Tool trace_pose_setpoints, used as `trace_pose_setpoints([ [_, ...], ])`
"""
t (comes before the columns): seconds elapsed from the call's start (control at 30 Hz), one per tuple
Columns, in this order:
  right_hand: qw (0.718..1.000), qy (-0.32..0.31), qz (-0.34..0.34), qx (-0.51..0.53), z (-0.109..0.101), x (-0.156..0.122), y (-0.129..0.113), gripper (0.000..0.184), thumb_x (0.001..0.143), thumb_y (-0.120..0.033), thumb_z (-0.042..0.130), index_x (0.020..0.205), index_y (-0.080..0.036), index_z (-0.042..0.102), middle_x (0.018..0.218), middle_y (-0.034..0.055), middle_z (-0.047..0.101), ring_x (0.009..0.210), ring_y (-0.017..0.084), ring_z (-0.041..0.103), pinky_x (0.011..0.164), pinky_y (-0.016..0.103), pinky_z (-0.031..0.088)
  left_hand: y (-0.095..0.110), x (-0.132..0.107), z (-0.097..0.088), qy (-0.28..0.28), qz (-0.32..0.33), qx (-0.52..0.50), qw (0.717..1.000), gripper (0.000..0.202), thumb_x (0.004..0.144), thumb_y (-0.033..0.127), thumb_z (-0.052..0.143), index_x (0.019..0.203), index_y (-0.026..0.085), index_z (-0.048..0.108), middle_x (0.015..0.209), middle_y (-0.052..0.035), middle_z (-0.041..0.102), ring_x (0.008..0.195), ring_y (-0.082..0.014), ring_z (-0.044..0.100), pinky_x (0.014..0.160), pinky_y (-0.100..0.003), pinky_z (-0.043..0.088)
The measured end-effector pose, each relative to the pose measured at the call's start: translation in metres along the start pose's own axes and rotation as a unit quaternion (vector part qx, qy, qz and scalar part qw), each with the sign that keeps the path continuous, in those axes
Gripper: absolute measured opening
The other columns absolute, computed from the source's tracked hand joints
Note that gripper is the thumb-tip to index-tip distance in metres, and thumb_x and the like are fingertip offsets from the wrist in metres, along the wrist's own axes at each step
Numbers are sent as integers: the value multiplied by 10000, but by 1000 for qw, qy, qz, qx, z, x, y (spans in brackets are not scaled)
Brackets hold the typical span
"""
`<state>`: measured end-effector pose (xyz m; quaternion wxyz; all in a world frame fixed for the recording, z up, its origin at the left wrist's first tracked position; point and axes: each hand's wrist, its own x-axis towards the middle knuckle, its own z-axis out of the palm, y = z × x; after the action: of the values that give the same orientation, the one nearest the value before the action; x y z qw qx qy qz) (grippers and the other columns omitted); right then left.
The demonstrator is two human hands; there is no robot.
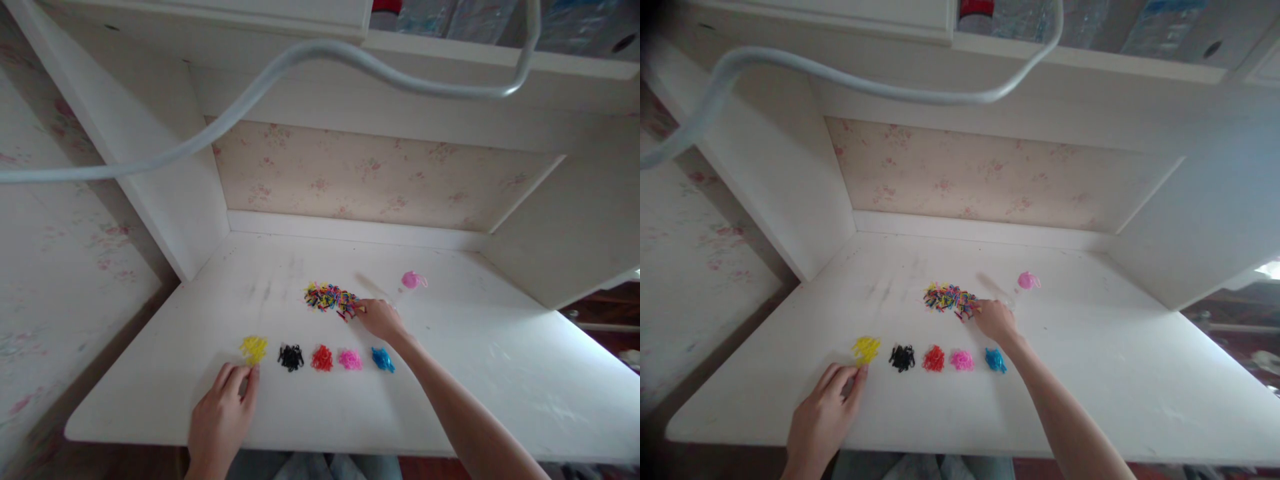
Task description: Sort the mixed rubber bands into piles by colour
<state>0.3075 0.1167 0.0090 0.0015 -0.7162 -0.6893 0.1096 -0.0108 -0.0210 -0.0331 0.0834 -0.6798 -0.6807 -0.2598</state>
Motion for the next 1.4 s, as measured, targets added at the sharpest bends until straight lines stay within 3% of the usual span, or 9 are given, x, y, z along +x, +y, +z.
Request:
trace_pose_setpoints([
  [0.33,995,24,8,93,-3,7,13,297,860,-322,449,995,-273,709,953,48,697,894,192,612,705,239,391,0,0,0,11,5,-9,1000,228,870,385,486,777,215,606,760,5,637,550,-91,574,502,-222,348],
  [0.5,977,40,35,209,-2,9,24,289,814,-346,498,916,-211,733,744,36,672,701,150,584,571,218,350,0,0,0,1,-7,-1,1000,210,861,390,504,785,224,607,778,17,639,531,-80,563,488,-226,338],
  [0.7,904,3,64,423,-2,-4,25,406,740,-459,561,929,-125,692,471,-60,412,389,51,315,381,196,186,-1,-1,0,7,-7,-5,1000,216,858,399,508,778,223,603,771,22,632,560,-84,572,508,-224,348],
  [0.93,801,-44,51,595,-14,-18,19,368,677,-491,625,850,-171,573,471,-132,201,380,40,136,329,187,144,1,-1,-1,3,-16,-20,1000,219,861,393,508,773,216,603,765,20,623,523,-69,554,498,-214,343],
  [1.1,767,-68,31,637,-18,-30,0,326,716,-500,612,755,-190,520,460,-130,208,370,36,130,327,185,145,1,-1,1,24,-11,-41,999,203,854,364,522,750,208,602,732,8,610,570,-78,565,523,-196,360],
  [1.2,783,-83,6,617,-17,-42,-29,321,723,-478,628,800,-168,600,442,-120,233,370,35,151,349,188,126,2,0,-2,31,-11,-106,994,208,860,342,508,729,199,584,705,8,587,574,-76,538,560,-190,380],
  [1.27,842,-74,-58,531,-16,-50,-56,297,760,-460,589,760,-168,646,448,-84,335,391,43,250,391,188,188,1,1,-7,34,-43,-155,986,261,868,343,489,661,192,535,641,23,535,541,-75,492,563,-196,379],
  [1.33,898,-44,-152,410,-16,-59,-87,297,798,-429,534,713,-185,681,517,-41,494,466,67,407,465,193,280,-2,3,-12,41,-115,-200,972,344,877,362,465,579,192,435,552,46,436,498,-76,430,526,-200,358],
  [1.4,930,-25,-201,308,-15,-66,-117,311,847,-396,455,830,-230,717,629,-23,618,566,97,529,535,198,336,-6,4,-16,47,-206,-250,945,393,886,388,433,552,200,343,501,60,341,465,-80,373,470,-202,322],
])
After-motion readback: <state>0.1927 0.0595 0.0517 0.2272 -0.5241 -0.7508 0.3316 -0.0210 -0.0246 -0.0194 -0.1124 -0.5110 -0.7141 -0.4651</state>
